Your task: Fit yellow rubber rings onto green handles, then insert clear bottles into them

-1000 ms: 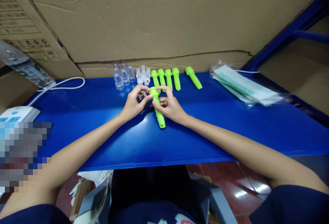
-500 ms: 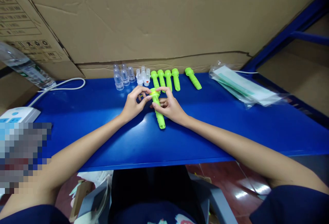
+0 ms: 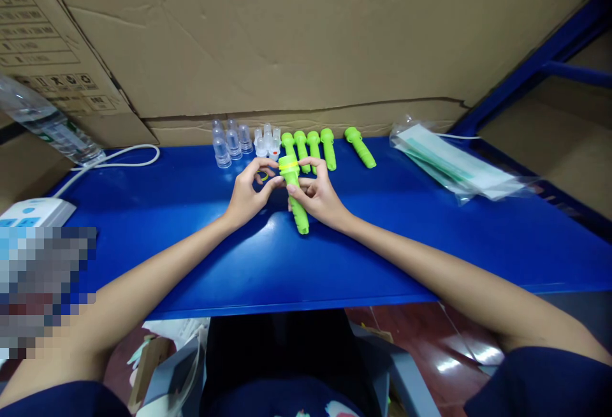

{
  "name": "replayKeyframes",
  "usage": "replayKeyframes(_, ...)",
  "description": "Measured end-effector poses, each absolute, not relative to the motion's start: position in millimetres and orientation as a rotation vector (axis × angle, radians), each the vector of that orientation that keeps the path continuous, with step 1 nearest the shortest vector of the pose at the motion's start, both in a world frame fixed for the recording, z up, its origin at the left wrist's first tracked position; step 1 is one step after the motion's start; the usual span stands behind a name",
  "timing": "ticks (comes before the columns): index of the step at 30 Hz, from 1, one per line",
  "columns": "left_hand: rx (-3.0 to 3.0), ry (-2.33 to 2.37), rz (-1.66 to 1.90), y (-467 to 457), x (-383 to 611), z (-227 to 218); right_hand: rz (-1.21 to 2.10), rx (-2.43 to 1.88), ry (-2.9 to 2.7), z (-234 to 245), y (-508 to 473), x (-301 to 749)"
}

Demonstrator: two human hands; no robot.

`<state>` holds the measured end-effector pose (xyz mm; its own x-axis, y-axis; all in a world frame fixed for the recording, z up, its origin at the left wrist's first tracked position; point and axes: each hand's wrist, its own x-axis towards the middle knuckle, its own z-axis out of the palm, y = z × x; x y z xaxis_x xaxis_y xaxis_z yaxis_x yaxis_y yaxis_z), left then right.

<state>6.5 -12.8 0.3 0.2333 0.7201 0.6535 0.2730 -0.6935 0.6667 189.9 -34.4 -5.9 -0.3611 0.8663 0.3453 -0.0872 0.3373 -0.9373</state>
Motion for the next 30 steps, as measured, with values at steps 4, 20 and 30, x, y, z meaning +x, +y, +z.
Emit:
replayKeyframes(4, 2.123, 0.919, 1.544, -14.6, 6.3, 1.8, 1.217, -0.736, -1.661, -7.6, -34.2, 190.7)
replayKeyframes(20, 2.171, 0.914, 1.572, -19.6, 8.8, 6.2, 1.051, -0.895, -1.751, -12.0, -37.0, 191.5)
replayKeyframes(30, 2.176, 0.939, 1.586, -19.1, 11.1, 3.2, 1.007, -0.908, -1.765, -11.7, -36.2, 191.3)
